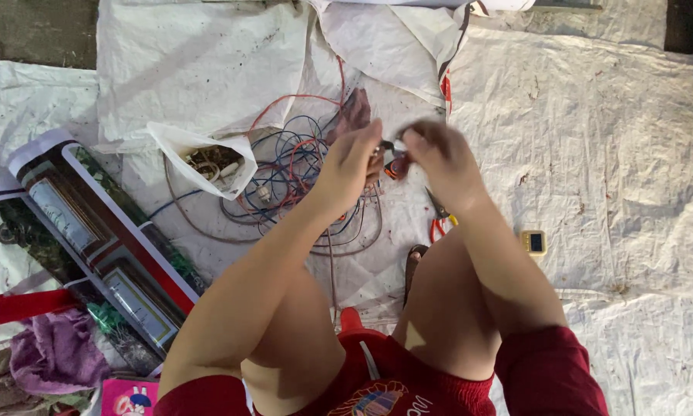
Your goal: Repairing electronic components by unscrewing parts and cutting wires
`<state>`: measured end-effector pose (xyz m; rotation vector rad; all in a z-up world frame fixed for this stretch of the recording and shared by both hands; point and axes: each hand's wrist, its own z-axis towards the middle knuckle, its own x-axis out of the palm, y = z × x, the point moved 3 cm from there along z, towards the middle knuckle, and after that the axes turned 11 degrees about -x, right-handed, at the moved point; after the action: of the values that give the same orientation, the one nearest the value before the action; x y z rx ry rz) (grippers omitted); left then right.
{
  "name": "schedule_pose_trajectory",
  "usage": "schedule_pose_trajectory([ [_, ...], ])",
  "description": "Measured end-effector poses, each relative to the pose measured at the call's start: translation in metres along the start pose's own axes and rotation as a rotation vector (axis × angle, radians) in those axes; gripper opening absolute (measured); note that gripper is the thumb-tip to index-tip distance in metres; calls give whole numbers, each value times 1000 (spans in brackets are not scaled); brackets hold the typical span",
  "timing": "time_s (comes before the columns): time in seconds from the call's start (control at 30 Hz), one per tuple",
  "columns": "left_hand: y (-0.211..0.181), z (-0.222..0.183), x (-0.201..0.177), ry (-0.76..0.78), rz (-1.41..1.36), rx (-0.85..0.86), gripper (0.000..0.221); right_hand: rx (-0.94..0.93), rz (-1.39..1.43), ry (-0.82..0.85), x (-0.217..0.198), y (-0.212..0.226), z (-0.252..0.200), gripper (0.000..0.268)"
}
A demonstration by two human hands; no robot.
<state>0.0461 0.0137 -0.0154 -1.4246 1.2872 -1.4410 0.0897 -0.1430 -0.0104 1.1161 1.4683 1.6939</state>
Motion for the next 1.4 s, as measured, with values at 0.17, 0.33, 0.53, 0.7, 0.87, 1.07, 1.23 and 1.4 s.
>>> schedule_pose_trajectory([
  [0.17,-35,-9,3,64,-151,-109,50,-836,-783,50,6,18,-10,21],
  [0.33,24,12,-10,141,-276,-59,47,-468,-533,14,-2,8,-5,16],
  [0.53,17,12,-13,89,-39,68,47,6,223,53,-2,-14,4,22],
  [0.7,23,17,-17,124,-53,0,50,-92,-145,36,5,0,1,45],
  [0.87,0,5,-11,107,2,76,48,-97,-161,61,-11,-21,9,41],
  [1.07,-39,-20,0,32,342,270,51,240,354,39,-10,-35,10,37],
  [1.23,-8,0,-13,-3,262,206,49,-137,-68,96,-9,-28,13,45],
  [1.4,1,6,-16,51,-159,8,47,-720,-665,177,-2,-1,4,66],
])
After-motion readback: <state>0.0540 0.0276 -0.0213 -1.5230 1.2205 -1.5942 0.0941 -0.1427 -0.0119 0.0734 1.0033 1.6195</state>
